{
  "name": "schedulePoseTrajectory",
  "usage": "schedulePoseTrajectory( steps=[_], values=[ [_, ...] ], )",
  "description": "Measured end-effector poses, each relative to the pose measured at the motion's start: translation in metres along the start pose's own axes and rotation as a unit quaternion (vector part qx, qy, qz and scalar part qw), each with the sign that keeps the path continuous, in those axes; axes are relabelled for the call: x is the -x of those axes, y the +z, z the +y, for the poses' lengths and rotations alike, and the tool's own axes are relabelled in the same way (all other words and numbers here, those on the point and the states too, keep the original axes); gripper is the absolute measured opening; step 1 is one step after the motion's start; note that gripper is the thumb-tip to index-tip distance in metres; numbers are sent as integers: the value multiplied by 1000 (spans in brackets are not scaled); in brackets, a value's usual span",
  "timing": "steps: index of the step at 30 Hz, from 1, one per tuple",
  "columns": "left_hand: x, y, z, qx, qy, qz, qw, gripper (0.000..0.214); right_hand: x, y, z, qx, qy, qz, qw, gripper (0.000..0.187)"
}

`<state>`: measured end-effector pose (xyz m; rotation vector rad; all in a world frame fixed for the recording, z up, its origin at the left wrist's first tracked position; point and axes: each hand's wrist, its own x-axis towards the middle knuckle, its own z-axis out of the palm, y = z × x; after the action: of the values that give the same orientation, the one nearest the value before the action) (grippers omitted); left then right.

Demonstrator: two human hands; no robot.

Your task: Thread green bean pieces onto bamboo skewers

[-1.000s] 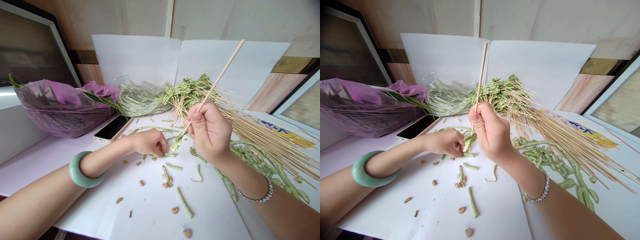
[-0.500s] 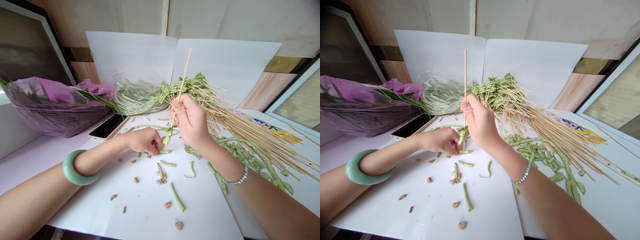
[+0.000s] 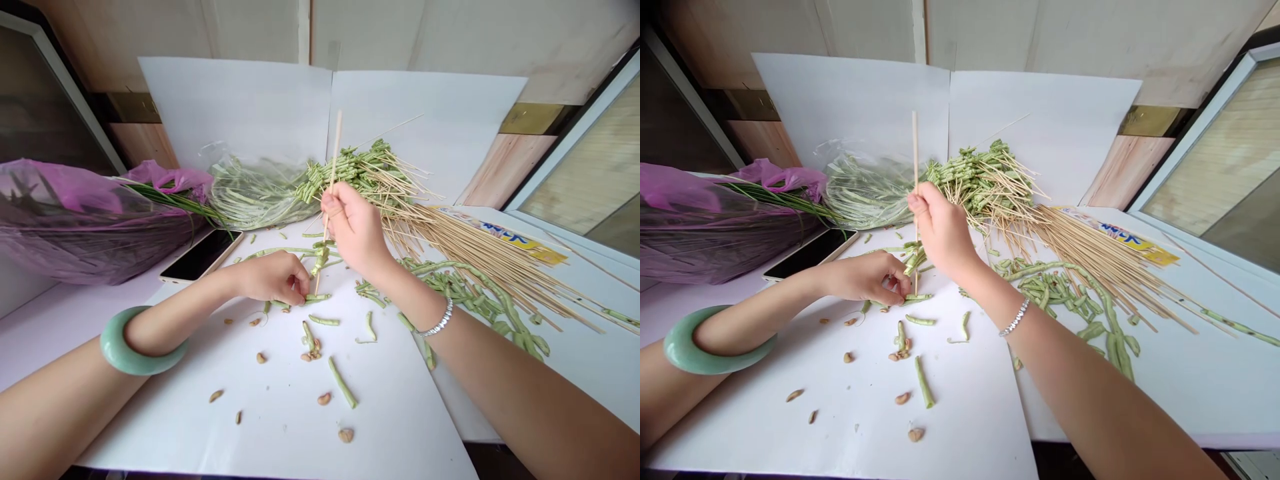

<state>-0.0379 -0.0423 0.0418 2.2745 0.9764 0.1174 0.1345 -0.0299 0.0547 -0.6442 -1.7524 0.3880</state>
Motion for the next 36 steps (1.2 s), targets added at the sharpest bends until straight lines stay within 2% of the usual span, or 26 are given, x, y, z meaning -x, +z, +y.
schedulePoseTrajectory(
  steps=[3,7,9,12,15,19,25,28,32,34,36],
  values=[
    [2,-7,-2,19,7,30,999,13,-1,-15,11,-31,48,72,996,21],
    [2,-11,-6,121,-6,141,983,22,-8,-31,22,-65,82,174,979,24],
    [0,-8,-7,237,0,193,952,25,-11,-35,25,-92,96,209,969,23],
    [-6,-2,-7,399,26,246,883,24,-13,-36,27,-134,115,234,956,23],
    [-9,2,-7,465,41,308,829,29,-12,-34,28,-182,137,228,947,29],
    [-10,2,-11,541,55,381,748,24,-8,-28,26,-235,165,203,936,38],
    [-9,-8,-18,598,40,446,664,11,-7,-30,23,-246,183,169,937,39],
    [-9,-14,-19,604,36,489,628,11,-12,-42,26,-211,166,185,945,34],
    [-8,-20,-25,597,32,540,593,18,-16,-57,34,-127,125,195,964,30],
    [-7,-23,-30,588,24,567,576,19,-15,-59,36,-65,106,159,979,28],
    [-7,-27,-36,575,14,595,561,15,-12,-57,33,11,89,82,993,24]
  ],
)
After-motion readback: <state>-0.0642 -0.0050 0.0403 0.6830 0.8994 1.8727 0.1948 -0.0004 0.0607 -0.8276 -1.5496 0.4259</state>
